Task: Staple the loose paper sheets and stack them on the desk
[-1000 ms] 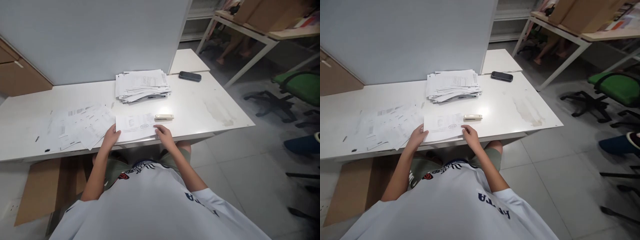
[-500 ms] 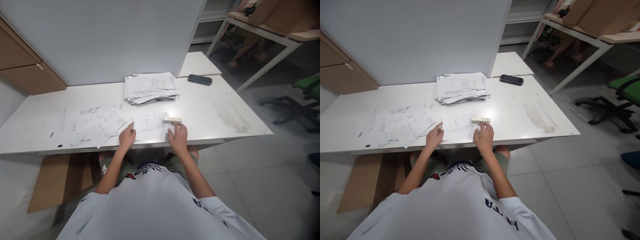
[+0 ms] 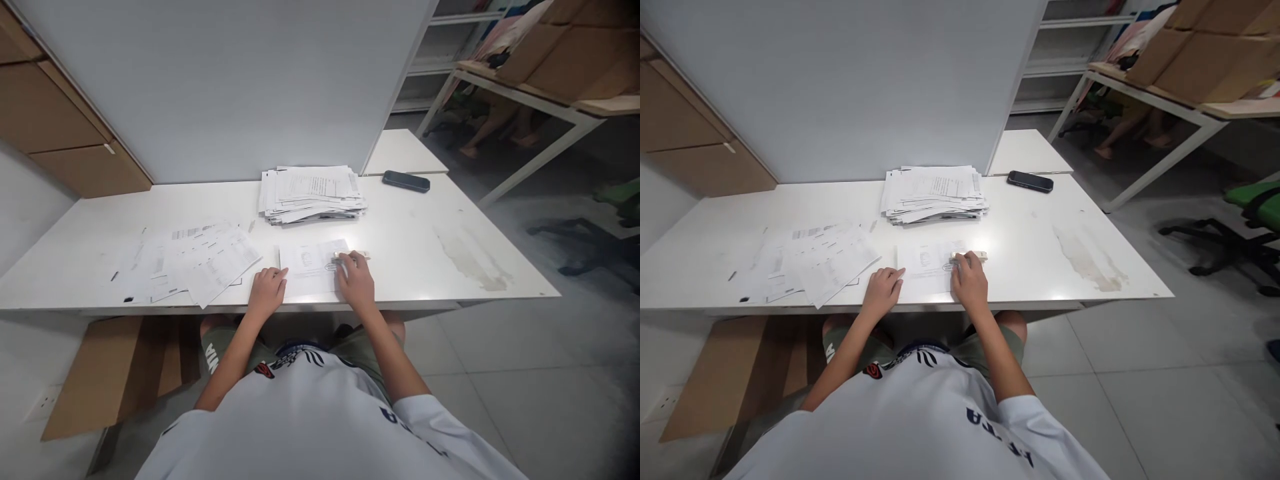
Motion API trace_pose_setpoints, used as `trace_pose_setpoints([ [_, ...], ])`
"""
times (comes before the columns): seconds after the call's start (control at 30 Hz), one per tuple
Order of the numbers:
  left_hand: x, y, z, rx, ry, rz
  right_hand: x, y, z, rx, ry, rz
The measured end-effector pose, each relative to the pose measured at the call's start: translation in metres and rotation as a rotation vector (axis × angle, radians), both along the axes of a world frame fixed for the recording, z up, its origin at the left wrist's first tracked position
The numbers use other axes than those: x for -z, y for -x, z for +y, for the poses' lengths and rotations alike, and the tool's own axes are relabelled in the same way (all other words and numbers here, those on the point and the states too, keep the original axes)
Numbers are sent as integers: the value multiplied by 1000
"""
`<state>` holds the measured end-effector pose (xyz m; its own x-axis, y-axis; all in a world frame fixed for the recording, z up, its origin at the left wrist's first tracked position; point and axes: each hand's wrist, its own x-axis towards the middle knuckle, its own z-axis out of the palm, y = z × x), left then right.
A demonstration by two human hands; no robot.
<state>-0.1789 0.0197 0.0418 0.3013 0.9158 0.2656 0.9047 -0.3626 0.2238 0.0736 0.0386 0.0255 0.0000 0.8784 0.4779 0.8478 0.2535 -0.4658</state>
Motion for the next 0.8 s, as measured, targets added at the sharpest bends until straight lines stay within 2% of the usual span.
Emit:
trace_pose_setpoints([
  [0.1,0,1,0,29,9,19,3,-6,4,-38,-44,-3],
  [0.23,0,2,-1,34,22,6,8,-9,9,-6,-86,-35],
  [0.4,-1,7,-4,55,4,-28,13,2,14,46,-188,-85],
  [0.53,4,10,-1,102,-38,-78,18,9,20,40,-230,-210],
  [0.67,10,11,2,95,-18,-262,11,0,23,-22,-215,-189],
  [0.73,9,16,4,30,-9,-412,9,-7,21,-67,-202,-155],
  [0.8,2,26,12,-63,-53,-532,10,-10,17,-98,-200,-116],
])
